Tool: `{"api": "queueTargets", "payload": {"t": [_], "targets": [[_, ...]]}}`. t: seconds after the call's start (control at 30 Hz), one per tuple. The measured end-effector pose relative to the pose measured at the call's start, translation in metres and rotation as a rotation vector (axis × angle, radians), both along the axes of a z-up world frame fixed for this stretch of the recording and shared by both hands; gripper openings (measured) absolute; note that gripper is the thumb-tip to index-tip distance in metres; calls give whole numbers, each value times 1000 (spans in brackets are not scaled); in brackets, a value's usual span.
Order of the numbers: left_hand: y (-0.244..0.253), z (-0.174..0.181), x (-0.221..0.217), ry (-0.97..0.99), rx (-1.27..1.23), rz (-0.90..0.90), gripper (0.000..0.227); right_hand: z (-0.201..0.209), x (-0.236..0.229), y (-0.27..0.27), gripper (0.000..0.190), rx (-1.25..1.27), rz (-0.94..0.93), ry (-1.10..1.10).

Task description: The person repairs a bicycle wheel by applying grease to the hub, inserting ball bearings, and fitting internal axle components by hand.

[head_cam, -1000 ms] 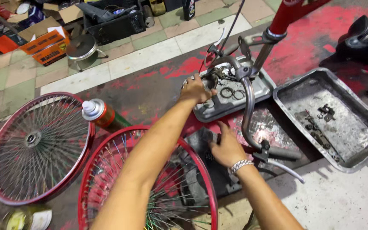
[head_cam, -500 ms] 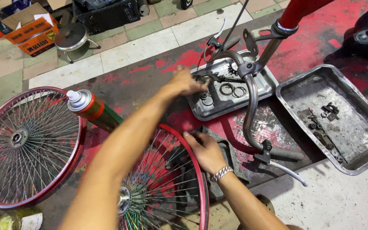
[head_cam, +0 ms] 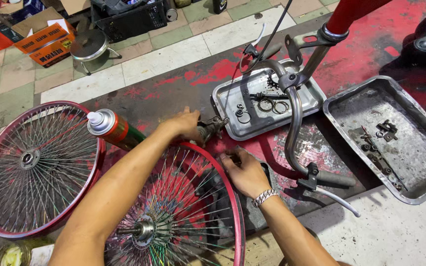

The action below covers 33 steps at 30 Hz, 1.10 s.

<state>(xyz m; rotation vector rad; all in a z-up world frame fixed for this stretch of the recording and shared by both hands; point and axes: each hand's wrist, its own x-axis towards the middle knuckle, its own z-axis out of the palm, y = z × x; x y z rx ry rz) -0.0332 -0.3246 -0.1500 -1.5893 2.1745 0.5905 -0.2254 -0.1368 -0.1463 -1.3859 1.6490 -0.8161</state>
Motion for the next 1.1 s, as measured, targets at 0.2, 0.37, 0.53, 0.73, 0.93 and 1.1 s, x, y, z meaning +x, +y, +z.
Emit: {"api": "queueTargets", "payload": {"t": [0.2,0.37,0.53,0.73,0.93,1.1], "targets": [[-45,-10,-67,448,-434,31,26,3,3,2,44,-5,12,21],[-77,-53,-126,642,-513,78,27,5,3,6,43,1,19,3],[-108,-88,-144,503,-602,-146,24,16,3,9,40,1,19,27],[-103,-59,-120,524,-371,-88,28,31,0,14,39,52,55,28],[-23,6,-39,1379,481,361,24,31,-11,18,43,-51,88,89],[59,82,-6,1403,505,364,26,26,-4,26,45,-81,118,29]]}}
